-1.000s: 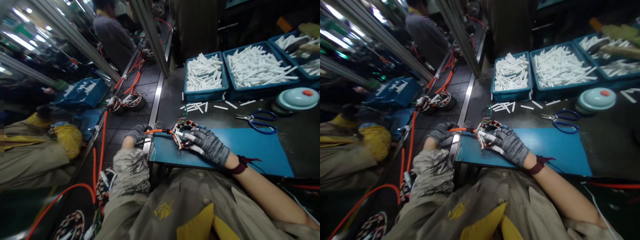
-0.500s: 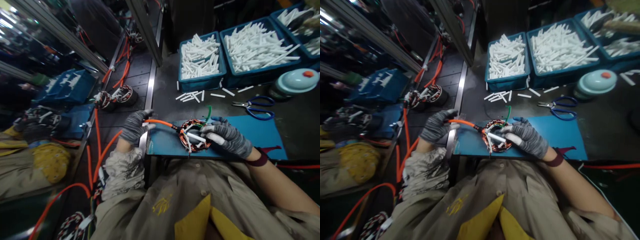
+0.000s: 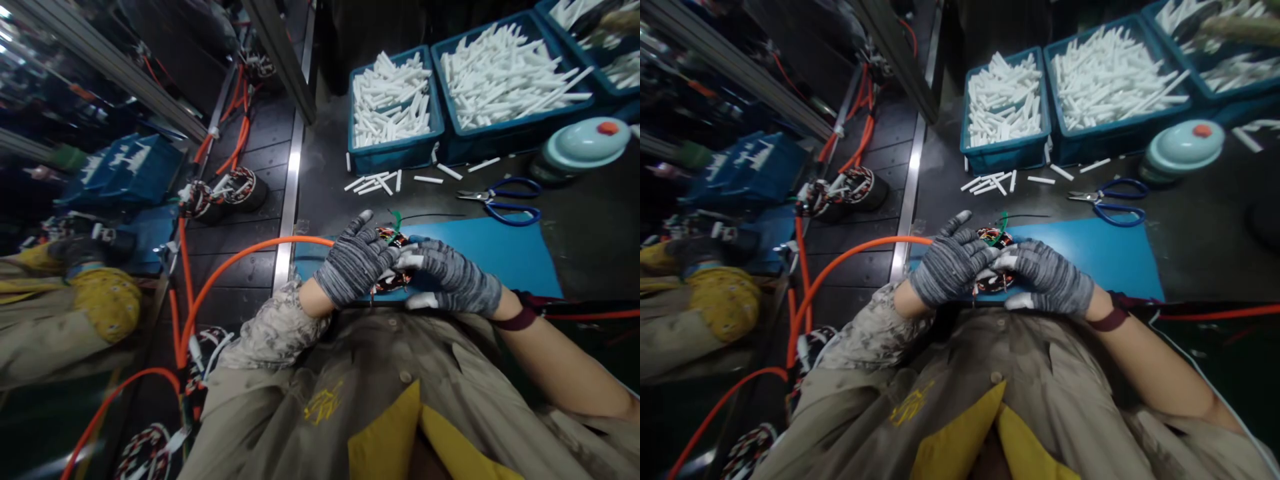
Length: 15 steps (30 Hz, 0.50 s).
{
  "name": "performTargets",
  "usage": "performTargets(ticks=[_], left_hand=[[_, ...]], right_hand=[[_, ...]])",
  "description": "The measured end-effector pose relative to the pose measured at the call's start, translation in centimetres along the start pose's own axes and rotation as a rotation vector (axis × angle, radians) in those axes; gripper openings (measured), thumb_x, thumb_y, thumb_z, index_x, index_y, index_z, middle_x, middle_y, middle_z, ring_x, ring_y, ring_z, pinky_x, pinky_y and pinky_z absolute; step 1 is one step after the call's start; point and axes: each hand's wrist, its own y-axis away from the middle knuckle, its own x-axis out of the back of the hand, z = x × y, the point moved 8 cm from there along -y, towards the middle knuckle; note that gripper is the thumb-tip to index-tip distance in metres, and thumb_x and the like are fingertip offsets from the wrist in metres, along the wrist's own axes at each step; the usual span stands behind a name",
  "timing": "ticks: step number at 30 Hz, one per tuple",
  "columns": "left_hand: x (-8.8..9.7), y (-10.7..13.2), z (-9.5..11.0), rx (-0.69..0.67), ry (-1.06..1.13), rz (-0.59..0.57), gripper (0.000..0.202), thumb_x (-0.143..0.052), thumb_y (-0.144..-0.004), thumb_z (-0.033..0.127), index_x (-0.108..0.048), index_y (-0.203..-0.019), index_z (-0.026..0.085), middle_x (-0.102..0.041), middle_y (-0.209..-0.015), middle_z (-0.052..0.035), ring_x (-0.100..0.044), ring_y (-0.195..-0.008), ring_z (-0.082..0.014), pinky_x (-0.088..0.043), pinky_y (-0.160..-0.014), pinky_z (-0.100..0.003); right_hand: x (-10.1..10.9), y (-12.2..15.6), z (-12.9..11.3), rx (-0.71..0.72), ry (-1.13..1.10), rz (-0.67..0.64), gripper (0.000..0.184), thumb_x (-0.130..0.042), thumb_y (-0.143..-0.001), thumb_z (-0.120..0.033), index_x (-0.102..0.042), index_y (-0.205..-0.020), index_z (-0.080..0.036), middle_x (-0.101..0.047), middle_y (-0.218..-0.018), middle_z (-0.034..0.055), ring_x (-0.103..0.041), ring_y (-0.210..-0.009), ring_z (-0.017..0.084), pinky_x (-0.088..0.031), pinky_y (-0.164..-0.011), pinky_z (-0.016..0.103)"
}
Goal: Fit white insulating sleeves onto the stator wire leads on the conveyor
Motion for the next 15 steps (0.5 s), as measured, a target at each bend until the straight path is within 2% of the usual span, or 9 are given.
performTargets(ticks=[3, 6, 11, 13, 15], left_hand=[[-0.1, 0.3, 0.1, -0.018, 0.038, 0.059, 0.027, -0.048, -0.105, 0.023, -0.072, -0.118, 0.023, -0.077, -0.114, -0.0049, -0.065, -0.126, -0.0233, -0.032, -0.128, -0.059], [-0.3, 0.3, 0.0, -0.028, 0.069, 0.072, 0.026, -0.049, -0.104, 0.022, -0.07, -0.12, 0.025, -0.076, -0.119, -0.0047, -0.063, -0.13, -0.0231, -0.029, -0.128, -0.063], [0.1, 0.3, -0.4, -0.002, -0.008, 0.033, 0.028, -0.048, -0.104, 0.02, -0.073, -0.116, 0.025, -0.076, -0.105, -0.0042, -0.067, -0.117, -0.0232, -0.017, -0.131, -0.065], [0.3, 0.6, -0.6, 0.006, -0.022, 0.026, 0.027, -0.049, -0.105, 0.023, -0.074, -0.115, 0.024, -0.076, -0.1, -0.0052, -0.068, -0.112, -0.0241, -0.019, -0.13, -0.065], [0.5, 0.8, -0.8, 0.009, -0.019, 0.029, 0.027, -0.048, -0.105, 0.026, -0.074, -0.113, 0.024, -0.075, -0.096, -0.0049, -0.069, -0.107, -0.024, -0.023, -0.13, -0.064]], right_hand=[[0.4, 0.3, 0.2, -0.047, -0.021, 0.065, 0.038, -0.075, -0.09, -0.049, -0.068, -0.122, -0.03, -0.076, -0.117, 0.0065, -0.071, -0.113, 0.026, -0.055, -0.102, 0.044], [0.3, 0.1, 0.8, -0.067, -0.081, 0.104, 0.034, -0.073, -0.09, -0.055, -0.07, -0.113, -0.03, -0.077, -0.109, 0.0054, -0.072, -0.107, 0.025, -0.057, -0.097, 0.043], [0.8, -1.3, 1.5, -0.09, -0.09, 0.136, 0.035, -0.07, -0.091, -0.059, -0.071, -0.101, -0.025, -0.076, -0.093, 0.0051, -0.073, -0.089, 0.023, -0.059, -0.083, 0.038], [0.7, -1.5, 1.2, -0.075, -0.101, 0.079, 0.035, -0.072, -0.091, -0.056, -0.071, -0.107, -0.025, -0.076, -0.097, 0.0054, -0.073, -0.091, 0.022, -0.059, -0.084, 0.036], [0.7, -1.0, 1.0, -0.058, -0.111, 0.028, 0.04, -0.076, -0.089, -0.05, -0.069, -0.12, -0.025, -0.076, -0.111, 0.0071, -0.072, -0.104, 0.024, -0.059, -0.093, 0.038]])
